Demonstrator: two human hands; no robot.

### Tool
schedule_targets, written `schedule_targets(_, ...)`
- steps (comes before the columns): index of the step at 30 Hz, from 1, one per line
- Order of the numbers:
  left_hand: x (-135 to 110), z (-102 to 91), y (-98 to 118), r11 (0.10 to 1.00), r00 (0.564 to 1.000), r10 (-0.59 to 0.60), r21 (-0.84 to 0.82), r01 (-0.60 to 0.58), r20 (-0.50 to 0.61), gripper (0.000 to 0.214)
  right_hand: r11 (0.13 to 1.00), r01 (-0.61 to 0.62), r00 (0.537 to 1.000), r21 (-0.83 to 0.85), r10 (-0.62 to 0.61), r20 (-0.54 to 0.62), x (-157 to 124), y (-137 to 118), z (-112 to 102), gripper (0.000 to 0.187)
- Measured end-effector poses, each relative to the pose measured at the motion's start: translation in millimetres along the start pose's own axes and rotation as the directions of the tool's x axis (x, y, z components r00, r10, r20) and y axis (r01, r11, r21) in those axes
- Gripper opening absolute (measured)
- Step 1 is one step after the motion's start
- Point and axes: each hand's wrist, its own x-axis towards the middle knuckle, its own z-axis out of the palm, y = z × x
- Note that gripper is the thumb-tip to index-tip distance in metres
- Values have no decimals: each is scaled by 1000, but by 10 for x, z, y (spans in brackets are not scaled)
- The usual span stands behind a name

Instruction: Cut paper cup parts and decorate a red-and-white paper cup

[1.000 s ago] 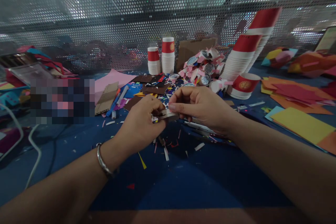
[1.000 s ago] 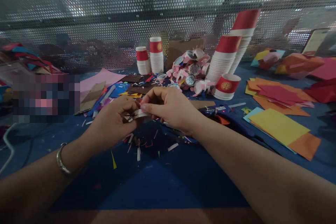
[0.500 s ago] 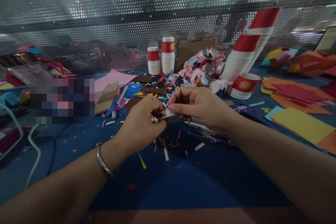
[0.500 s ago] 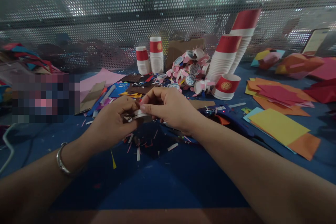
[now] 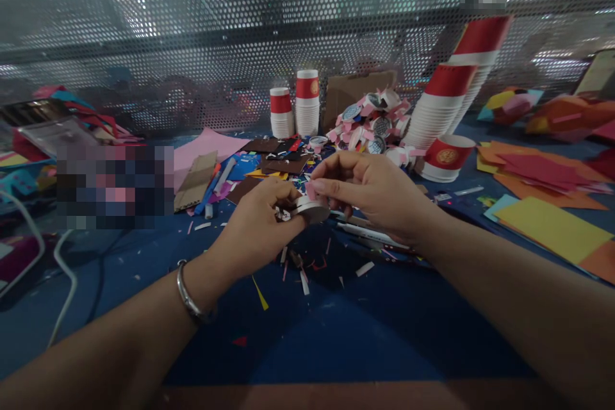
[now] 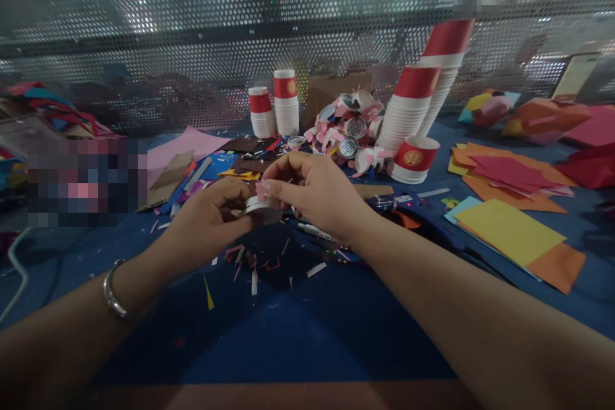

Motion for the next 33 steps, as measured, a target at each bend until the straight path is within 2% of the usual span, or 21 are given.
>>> schedule_targets(3, 24, -6, -6, 985, 995, -101, -136, 104, 26, 18, 999, 36, 994, 11, -34, -100, 24, 22, -24, 17)
schedule_targets(6, 39, -3, 10, 936, 988, -152, -316, 155, 34, 17, 998, 60, 984, 0, -59, -166, 46, 32, -46, 16)
schedule_targets(10, 50, 11, 56, 737, 962, -264, -630, 247, 68, 21, 998, 59, 982, 2, -57, -178, 54, 22, -49, 15)
schedule_targets(12, 61, 13, 75, 637, 939, -332, -713, 292, 88, 25, 998, 59, 984, -4, -59, -166, 48, 11, -42, 15)
schedule_targets(17, 89, -1, 101, 529, 899, -431, -784, 324, 81, 20, 997, 44, 989, -61, -52, -139, 32, -7, -34, 17)
schedule_targets(21, 93, -5, 91, 480, 898, -427, -816, 320, 101, 21, 996, -9, 995, -86, 0, -100, 24, 7, -43, 26)
schedule_targets(28, 92, 4, 47, 447, 887, -442, -825, 346, 132, 28, 990, -122, 992, -73, 124, 21, 3, -9, -23, 37)
schedule_targets(33, 94, 0, 54, 477, 887, -450, -811, 338, 105, 24, 977, -193, 979, -89, 198, 54, -8, -65, -7, 34)
